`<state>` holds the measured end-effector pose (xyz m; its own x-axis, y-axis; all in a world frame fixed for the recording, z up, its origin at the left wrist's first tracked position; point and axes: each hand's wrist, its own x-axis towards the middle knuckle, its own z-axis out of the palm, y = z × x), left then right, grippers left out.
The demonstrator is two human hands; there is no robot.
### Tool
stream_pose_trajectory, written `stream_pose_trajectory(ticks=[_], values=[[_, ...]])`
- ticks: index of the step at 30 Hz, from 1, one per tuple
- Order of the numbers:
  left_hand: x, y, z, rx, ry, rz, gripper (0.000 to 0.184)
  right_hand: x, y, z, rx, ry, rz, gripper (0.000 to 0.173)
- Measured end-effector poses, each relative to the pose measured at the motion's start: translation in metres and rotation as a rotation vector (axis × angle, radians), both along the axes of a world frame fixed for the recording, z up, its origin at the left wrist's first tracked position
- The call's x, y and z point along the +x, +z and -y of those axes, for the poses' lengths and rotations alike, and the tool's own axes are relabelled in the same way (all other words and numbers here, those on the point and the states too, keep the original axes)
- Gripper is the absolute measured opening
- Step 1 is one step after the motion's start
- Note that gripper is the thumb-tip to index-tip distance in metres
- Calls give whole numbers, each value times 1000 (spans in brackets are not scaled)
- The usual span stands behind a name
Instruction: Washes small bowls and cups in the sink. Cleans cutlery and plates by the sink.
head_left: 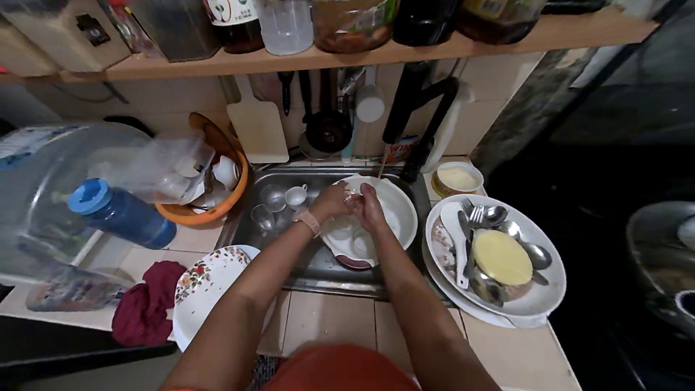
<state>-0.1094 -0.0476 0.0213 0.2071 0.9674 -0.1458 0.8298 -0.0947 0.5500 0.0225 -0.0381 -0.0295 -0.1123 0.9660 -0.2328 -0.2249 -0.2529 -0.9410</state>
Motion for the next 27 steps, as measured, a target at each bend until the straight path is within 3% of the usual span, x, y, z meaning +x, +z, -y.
stream_pose_trajectory(ticks=[2,6,9,12,13,18,27], values=[[-26,-11,7,36,123,166,77,2,5,-1,51,108,217,45],[-58,-12,20,71,482,266,80,-2,-1,-3,166,605,1072,45],[-79,-32,14,135,665,248,85,-20,-10,10,258,845,1344,43],[-97,-63,7,136,704,243,105,-32,-14,22,248,907,1422,36],[-101,-74,6,136,696,231,104,-33,-15,22,229,904,1436,36],[-104,-95,6,44,646,95,71,-21,-7,8,175,822,1444,34],[-101,-117,-4,101,593,139,59,13,-16,-15,-47,578,1421,38]])
